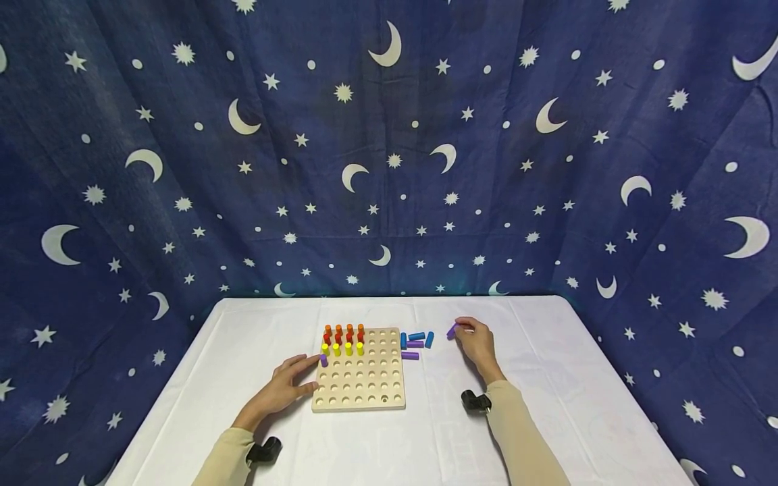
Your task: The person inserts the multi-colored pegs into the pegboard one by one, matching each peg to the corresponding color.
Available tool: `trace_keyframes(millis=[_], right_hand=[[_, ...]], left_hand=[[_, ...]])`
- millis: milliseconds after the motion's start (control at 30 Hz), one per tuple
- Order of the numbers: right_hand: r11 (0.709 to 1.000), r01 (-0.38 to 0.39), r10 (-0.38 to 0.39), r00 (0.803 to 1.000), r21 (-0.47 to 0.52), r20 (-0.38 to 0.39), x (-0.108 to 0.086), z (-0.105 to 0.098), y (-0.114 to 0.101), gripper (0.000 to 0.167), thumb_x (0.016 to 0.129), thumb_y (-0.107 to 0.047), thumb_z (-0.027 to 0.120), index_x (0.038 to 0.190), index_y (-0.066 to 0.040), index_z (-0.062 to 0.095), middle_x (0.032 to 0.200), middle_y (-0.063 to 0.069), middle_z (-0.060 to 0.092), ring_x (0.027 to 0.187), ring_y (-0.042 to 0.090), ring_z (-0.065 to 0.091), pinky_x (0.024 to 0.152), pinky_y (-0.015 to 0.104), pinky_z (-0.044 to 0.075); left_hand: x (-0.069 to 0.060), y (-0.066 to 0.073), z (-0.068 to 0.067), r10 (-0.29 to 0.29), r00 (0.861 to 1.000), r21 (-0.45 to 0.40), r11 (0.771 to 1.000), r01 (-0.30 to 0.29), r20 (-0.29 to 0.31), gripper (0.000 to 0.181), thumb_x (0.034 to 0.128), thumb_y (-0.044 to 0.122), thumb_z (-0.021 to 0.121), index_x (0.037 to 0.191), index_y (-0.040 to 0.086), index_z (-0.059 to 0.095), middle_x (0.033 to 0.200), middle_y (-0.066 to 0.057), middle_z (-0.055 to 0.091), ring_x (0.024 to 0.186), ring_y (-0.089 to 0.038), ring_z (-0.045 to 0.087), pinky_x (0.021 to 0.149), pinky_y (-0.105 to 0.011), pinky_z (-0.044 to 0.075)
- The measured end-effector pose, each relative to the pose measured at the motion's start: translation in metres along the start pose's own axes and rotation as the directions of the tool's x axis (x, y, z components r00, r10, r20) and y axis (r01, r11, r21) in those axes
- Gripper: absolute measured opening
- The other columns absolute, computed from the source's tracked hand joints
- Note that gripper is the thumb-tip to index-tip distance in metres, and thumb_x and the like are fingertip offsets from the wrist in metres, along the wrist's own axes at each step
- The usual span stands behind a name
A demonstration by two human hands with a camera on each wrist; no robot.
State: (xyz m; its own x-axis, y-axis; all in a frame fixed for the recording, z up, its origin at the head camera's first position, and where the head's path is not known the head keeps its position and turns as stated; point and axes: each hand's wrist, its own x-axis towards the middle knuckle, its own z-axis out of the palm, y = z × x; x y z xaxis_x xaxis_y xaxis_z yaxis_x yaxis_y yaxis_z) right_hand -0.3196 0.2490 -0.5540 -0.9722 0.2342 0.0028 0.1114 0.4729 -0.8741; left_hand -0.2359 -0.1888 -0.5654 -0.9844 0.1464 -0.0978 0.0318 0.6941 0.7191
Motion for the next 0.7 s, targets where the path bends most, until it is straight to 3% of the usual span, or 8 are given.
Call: trace_keyframes(millis=[233, 500, 700], right_hand=[[0.994, 0.033, -0.038, 0.999, 0.108, 0.037, -0.008, -0.002, -0.009, 0.030, 0.093, -0.009, 0.065, 0.122, -0.002, 0.066, 0.115, 0.019, 0.067, 0.078, 0.003, 0.064, 0.070, 0.023, 0.058], [0.991, 0.111, -0.116, 0.991, 0.076, 0.066, -0.018, -0.003, -0.022, 0.032, 0.087, -0.010, 0.072, 0.118, -0.004, 0.069, 0.108, 0.016, 0.070, 0.079, -0.002, 0.063, 0.069, 0.018, 0.052], [0.986, 0.123, -0.131, 0.989, 0.110, 0.072, -0.026, 0.000, -0.032, 0.026, 0.086, -0.010, 0.075, 0.111, -0.005, 0.071, 0.103, 0.012, 0.071, 0.079, -0.001, 0.065, 0.070, 0.017, 0.053]], left_hand=[[0.001, -0.001, 0.000, 0.007, 1.000, 0.006, 1.000, -0.007, -0.007, 0.062, 0.0832, 0.037, 0.076, 0.141, 0.027, 0.055, 0.153, -0.017, 0.039, 0.142, -0.045, 0.027, 0.111, -0.071, 0.024], [0.002, -0.001, 0.001, 0.002, 1.000, 0.006, 1.000, -0.002, -0.010, 0.062, 0.0829, 0.036, 0.076, 0.141, 0.027, 0.055, 0.153, -0.017, 0.039, 0.142, -0.045, 0.027, 0.111, -0.071, 0.024], [0.000, 0.000, 0.001, 0.003, 1.000, 0.013, 1.000, -0.003, -0.005, 0.062, 0.0835, 0.037, 0.076, 0.141, 0.026, 0.055, 0.153, -0.018, 0.038, 0.142, -0.046, 0.027, 0.111, -0.071, 0.024]])
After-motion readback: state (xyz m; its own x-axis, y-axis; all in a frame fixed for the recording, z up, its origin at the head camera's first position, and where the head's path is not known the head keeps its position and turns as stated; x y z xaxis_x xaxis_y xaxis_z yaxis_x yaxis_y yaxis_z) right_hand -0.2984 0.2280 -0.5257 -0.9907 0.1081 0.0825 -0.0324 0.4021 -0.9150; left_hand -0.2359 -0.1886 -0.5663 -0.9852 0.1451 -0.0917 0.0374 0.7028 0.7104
